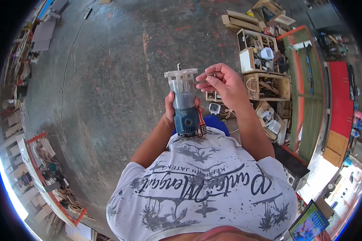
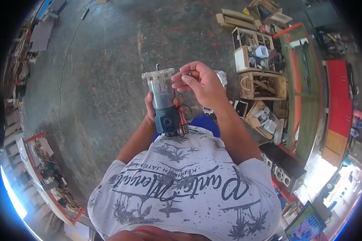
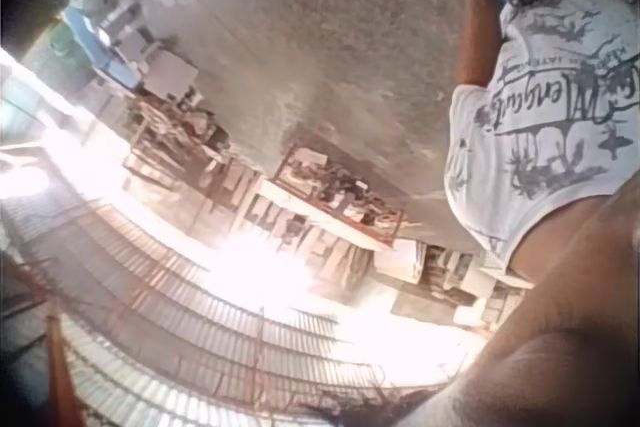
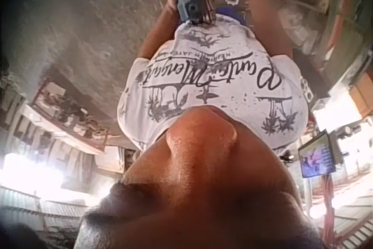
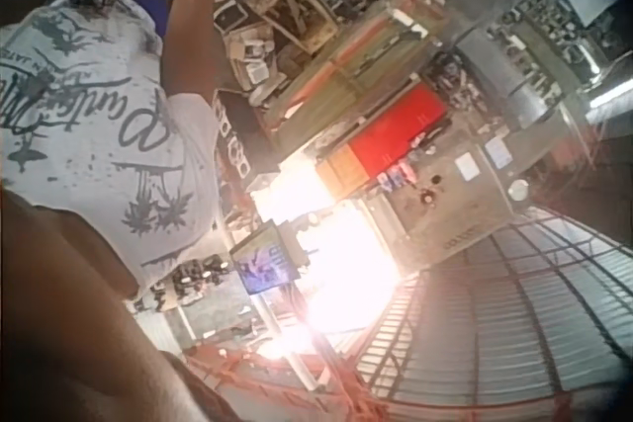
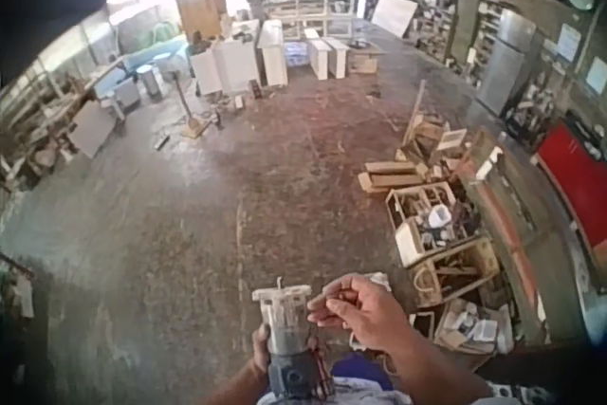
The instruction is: The person cleans a woodworking router using a cloth and prepares it for use by checking the bit and adjusting the base plate.
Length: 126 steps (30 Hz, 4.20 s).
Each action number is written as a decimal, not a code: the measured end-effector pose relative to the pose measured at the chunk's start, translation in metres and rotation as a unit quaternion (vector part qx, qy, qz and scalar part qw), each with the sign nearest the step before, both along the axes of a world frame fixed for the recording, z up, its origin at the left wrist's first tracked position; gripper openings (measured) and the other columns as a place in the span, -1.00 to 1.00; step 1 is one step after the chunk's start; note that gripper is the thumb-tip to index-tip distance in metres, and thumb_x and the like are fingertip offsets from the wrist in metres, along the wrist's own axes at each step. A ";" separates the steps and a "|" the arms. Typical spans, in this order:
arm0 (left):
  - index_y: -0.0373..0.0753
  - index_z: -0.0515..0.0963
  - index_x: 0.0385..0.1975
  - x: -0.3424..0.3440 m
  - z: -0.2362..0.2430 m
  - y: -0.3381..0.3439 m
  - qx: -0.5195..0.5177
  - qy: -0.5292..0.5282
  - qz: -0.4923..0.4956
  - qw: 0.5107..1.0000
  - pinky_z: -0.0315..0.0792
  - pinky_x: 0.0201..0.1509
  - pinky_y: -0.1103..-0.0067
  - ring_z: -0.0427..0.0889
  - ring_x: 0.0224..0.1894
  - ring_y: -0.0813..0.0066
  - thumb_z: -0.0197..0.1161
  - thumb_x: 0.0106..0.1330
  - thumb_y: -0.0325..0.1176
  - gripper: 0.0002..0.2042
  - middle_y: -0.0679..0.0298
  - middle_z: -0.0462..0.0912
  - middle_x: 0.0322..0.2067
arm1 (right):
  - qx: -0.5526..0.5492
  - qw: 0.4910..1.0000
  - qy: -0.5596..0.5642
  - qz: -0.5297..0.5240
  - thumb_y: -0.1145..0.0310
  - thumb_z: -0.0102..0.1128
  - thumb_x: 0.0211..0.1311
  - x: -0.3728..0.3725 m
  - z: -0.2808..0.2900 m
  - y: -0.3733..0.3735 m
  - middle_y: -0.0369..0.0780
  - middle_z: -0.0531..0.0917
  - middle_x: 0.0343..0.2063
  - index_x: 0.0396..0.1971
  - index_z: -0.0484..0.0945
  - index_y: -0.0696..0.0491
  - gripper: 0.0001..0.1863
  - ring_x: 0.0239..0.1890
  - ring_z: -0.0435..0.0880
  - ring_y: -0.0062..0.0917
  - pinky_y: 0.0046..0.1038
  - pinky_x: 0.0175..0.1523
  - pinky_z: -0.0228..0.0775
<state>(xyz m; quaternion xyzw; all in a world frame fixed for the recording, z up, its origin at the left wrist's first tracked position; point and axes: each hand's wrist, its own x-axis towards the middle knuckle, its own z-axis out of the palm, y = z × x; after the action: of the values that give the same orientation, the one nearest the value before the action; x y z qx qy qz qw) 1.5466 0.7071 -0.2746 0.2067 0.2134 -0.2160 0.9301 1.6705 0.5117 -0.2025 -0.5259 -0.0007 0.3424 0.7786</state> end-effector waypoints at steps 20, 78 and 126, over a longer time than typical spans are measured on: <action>-0.16 0.44 0.06 0.798 -0.098 0.659 0.033 -0.018 0.044 0.998 0.61 -0.06 0.19 0.56 -0.26 0.31 0.23 0.04 0.56 -0.13 0.23 0.55 -0.31 | -0.072 0.994 -0.047 0.060 0.45 0.29 0.40 0.808 -0.098 0.710 -0.17 0.79 -0.33 -0.01 0.67 0.23 -0.75 -0.62 0.64 -0.70 -0.63 -0.53 0.53; -0.16 0.38 0.27 0.821 -0.121 0.656 -0.027 -0.090 -0.107 0.990 0.64 -0.01 0.26 0.71 -0.18 0.13 0.29 0.03 0.50 -0.04 -0.01 0.65 -0.20 | -0.301 0.750 -0.588 0.015 0.53 0.41 0.14 0.812 -0.063 0.684 -0.22 0.74 -0.35 -0.18 0.72 0.02 -0.77 -0.31 0.74 -0.33 -0.36 -0.21 0.62; -0.16 0.36 0.29 0.804 -0.134 0.673 -0.018 -0.049 -0.074 0.996 0.61 0.03 0.19 0.69 -0.19 0.13 0.29 0.07 0.48 -0.05 0.00 0.64 -0.19 | -0.272 0.755 -0.595 0.045 0.52 0.37 0.17 0.815 -0.080 0.698 -0.17 0.74 -0.33 -0.17 0.70 0.09 -0.79 -0.27 0.75 -0.26 -0.30 -0.17 0.63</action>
<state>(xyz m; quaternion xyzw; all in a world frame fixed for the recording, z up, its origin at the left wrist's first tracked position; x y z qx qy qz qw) 2.3501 1.3800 -0.4090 0.2158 0.1476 -0.2779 0.9244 2.4856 1.2097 -0.2824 -0.8124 -0.3939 -0.0190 0.4294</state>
